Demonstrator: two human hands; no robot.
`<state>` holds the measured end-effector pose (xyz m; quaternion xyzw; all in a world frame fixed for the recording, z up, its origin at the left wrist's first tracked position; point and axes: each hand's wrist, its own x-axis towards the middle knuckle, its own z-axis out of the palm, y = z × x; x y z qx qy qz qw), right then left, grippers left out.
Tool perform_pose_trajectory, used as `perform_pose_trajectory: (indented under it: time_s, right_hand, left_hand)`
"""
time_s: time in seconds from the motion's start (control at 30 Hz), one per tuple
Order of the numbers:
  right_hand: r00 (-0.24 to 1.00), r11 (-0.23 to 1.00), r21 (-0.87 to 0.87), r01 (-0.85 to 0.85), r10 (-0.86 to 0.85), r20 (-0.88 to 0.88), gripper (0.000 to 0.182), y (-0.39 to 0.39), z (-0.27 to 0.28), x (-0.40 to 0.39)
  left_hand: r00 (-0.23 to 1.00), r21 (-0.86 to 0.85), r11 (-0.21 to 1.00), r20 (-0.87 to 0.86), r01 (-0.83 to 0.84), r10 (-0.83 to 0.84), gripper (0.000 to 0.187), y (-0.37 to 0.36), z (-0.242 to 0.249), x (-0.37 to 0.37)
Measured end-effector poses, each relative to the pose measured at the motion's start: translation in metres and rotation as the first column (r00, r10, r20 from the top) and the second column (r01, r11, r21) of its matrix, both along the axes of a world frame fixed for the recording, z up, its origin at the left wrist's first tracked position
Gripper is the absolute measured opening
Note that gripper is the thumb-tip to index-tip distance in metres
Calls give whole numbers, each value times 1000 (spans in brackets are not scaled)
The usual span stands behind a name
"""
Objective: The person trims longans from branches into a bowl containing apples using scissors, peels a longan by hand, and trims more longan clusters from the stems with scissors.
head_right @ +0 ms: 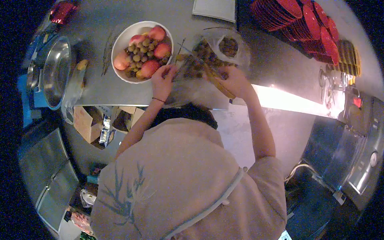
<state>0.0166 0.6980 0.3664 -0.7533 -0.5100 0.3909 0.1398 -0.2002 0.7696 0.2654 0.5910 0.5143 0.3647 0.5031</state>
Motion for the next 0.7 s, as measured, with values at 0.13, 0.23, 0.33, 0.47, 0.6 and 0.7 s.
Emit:
perform_pose_trajectory:
  time_s: [0.13, 0.23, 0.33, 0.47, 0.6, 0.7]
  right_hand:
    - [987, 971, -201, 130, -146, -71, 53, -23, 14, -1]
    - [972, 944, -263, 201, -226, -68, 50, -50, 13, 5]
    - [974, 950, -255, 180, -208, -91, 50, -71, 20, 9]
    - [967, 953, -233, 195, -227, -119, 49, -94, 9, 15]
    - [966, 948, -266, 176, -219, -140, 49, -99, 7, 17]
    - [959, 937, -299, 183, -237, -157, 48, -100, 9, 16]
  left_hand:
    - [987, 119, 986, -119, 118, -104, 12, -4, 2, 0]
    - [969, 255, 943, -180, 212, -169, 11, -5, -1, 1]
    - [941, 362, 884, -273, 295, -202, 10, -6, -4, 4]
    - [914, 394, 851, -345, 348, -215, 9, -12, 0, 6]
    - [896, 429, 825, -400, 367, -191, 9, -14, -2, 5]
    - [881, 402, 828, -423, 390, -210, 11, -14, 1, 4]
